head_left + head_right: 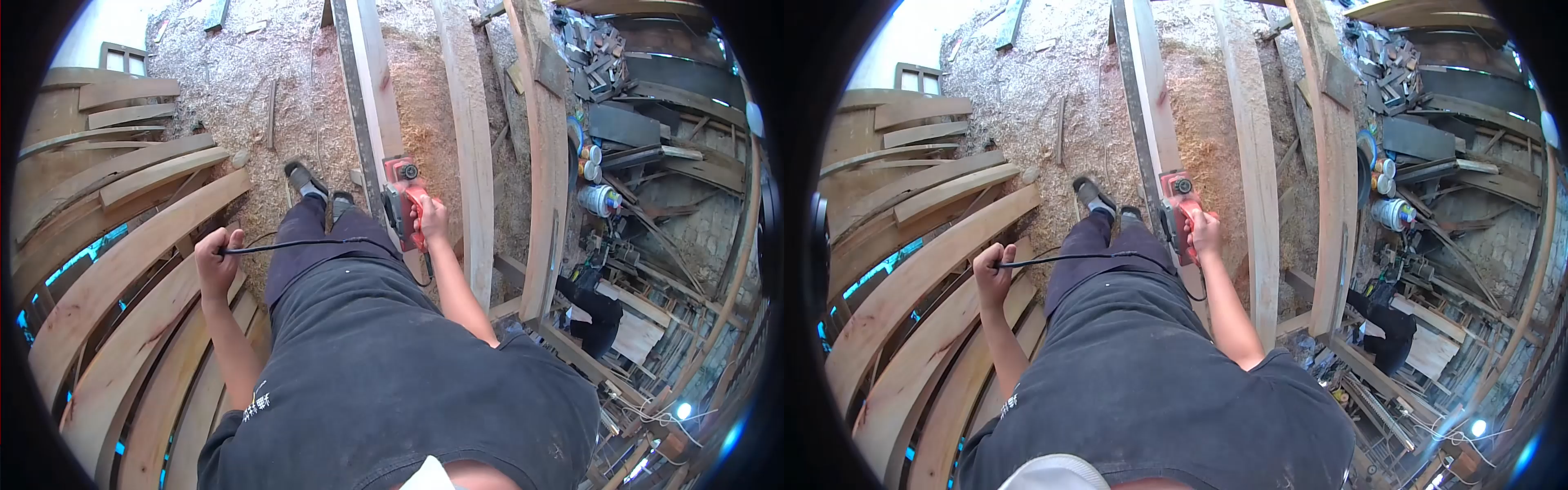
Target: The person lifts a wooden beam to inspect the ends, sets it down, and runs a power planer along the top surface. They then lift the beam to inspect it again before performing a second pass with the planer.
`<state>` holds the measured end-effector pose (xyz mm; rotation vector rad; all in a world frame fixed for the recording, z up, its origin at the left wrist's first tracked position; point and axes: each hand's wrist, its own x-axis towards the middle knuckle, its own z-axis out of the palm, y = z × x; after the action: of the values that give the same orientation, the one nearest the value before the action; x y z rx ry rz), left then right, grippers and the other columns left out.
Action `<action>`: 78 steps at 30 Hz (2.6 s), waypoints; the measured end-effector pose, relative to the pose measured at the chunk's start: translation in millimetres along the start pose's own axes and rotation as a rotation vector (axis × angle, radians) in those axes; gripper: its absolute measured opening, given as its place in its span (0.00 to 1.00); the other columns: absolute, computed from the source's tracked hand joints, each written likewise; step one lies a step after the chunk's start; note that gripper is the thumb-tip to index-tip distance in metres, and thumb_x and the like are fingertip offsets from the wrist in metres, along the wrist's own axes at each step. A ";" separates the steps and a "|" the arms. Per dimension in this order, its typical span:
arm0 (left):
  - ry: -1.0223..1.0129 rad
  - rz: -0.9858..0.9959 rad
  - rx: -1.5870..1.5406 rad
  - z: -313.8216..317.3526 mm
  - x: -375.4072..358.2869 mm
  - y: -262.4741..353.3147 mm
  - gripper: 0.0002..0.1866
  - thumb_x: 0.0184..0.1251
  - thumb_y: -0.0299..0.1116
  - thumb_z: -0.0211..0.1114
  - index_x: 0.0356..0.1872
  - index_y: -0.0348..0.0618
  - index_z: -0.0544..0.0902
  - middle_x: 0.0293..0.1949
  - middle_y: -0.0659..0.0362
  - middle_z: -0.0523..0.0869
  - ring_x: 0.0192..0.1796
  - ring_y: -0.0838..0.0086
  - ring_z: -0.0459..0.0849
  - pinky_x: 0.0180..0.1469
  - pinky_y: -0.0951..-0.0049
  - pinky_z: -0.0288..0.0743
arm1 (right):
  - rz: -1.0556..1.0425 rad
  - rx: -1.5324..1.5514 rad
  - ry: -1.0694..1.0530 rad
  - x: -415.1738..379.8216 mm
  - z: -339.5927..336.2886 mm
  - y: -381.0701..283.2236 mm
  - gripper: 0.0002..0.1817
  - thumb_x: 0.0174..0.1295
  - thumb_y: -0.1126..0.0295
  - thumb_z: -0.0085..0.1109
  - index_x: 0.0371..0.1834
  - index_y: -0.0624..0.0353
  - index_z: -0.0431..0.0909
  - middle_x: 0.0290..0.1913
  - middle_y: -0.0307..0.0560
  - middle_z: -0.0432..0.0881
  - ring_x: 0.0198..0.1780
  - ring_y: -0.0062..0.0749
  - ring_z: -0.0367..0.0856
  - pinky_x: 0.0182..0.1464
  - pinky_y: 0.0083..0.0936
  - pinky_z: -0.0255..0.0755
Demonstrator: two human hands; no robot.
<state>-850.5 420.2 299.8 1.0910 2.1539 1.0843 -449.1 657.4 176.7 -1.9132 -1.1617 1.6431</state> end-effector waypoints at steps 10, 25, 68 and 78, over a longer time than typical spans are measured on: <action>0.066 -0.087 -0.082 7.1 -71.1 -32.6 0.28 0.74 0.35 0.74 0.22 0.38 0.63 0.20 0.59 0.59 0.25 0.75 0.57 0.27 0.66 0.53 | -0.008 0.045 0.002 -8.6 -11.8 33.7 0.20 0.74 0.56 0.55 0.33 0.61 0.83 0.23 0.41 0.82 0.15 0.23 0.74 0.16 0.22 0.66; -0.023 0.025 -0.007 -23.8 -32.9 -43.8 0.26 0.74 0.33 0.74 0.23 0.36 0.65 0.20 0.58 0.60 0.25 0.74 0.58 0.26 0.68 0.56 | -0.006 0.095 0.035 -2.3 10.5 45.3 0.21 0.74 0.55 0.54 0.33 0.62 0.82 0.24 0.43 0.82 0.14 0.24 0.74 0.15 0.24 0.66; -0.218 -0.209 0.024 31.2 320.2 3.3 0.27 0.76 0.34 0.73 0.23 0.38 0.63 0.19 0.59 0.61 0.25 0.76 0.58 0.27 0.67 0.55 | -0.042 -0.199 0.027 202.7 109.0 -148.5 0.26 0.74 0.49 0.57 0.30 0.61 0.87 0.22 0.42 0.85 0.25 0.29 0.85 0.32 0.32 0.78; -0.199 -0.279 0.051 27.5 408.2 -4.1 0.28 0.77 0.34 0.72 0.23 0.39 0.62 0.21 0.64 0.59 0.27 0.80 0.57 0.27 0.71 0.53 | -0.127 -0.331 0.015 253.4 137.9 -207.6 0.25 0.72 0.48 0.56 0.35 0.62 0.87 0.27 0.60 0.85 0.33 0.54 0.88 0.39 0.45 0.79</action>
<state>-1061.8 767.4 252.8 0.8485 2.1058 0.7657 -654.4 943.7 129.7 -1.9877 -1.5963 1.4384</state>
